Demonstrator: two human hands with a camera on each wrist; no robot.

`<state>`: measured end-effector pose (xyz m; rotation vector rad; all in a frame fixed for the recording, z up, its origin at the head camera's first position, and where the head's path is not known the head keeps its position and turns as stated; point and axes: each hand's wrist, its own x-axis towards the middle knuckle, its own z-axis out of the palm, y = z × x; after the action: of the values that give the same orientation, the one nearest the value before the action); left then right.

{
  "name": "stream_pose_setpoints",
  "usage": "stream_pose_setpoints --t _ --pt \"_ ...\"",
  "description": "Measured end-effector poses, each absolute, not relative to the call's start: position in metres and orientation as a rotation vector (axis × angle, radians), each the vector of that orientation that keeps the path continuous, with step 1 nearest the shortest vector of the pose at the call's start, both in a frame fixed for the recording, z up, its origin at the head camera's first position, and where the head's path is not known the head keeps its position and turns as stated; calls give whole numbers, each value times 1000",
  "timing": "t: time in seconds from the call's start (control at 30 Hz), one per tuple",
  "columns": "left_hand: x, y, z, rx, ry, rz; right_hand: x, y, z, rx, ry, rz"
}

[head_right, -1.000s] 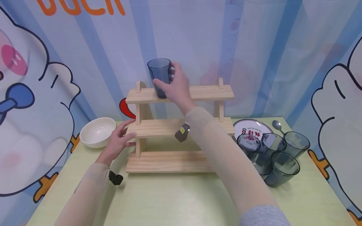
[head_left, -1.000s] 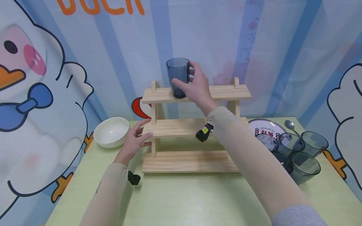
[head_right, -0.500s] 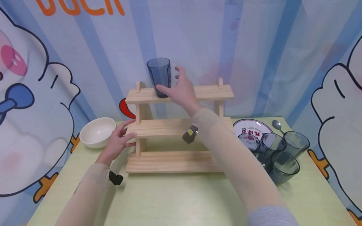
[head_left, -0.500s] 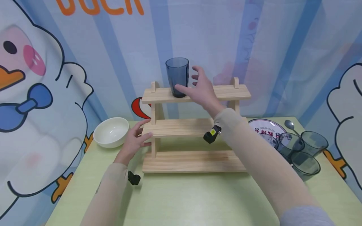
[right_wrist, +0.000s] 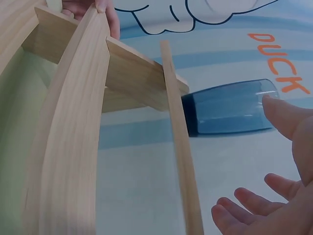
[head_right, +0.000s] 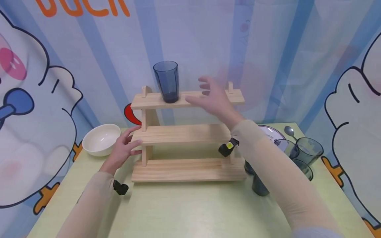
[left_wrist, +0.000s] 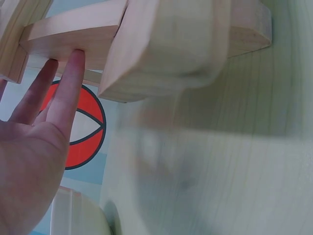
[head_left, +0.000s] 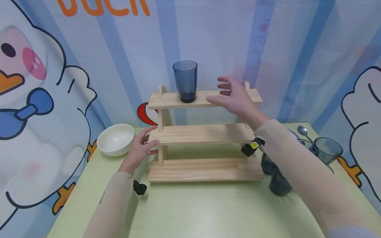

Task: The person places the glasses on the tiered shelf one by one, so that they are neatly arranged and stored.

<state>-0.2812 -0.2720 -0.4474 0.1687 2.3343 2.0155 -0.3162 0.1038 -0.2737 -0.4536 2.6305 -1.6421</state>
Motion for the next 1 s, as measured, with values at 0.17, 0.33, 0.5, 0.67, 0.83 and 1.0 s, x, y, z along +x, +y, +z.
stream_pose_setpoints --t 0.17,0.33,0.5,0.67,0.83,1.0 --pt "-280 -271 -446 165 2343 2001 -300 132 -270 -507 2669 -1609" --pt "-281 -270 -446 168 2343 2000 -284 158 -266 -536 2682 -1593" --pt "-281 -272 -447 176 2339 2005 -269 186 -266 -521 2706 -1585" --pt "-280 -272 -446 179 2336 2002 -257 214 -271 -481 2740 -1522" --pt "-281 -273 -446 183 2334 2001 -246 242 -281 -426 2805 -1430" --pt "-281 -272 -446 183 2336 1994 -232 267 -290 -396 2869 -1328"
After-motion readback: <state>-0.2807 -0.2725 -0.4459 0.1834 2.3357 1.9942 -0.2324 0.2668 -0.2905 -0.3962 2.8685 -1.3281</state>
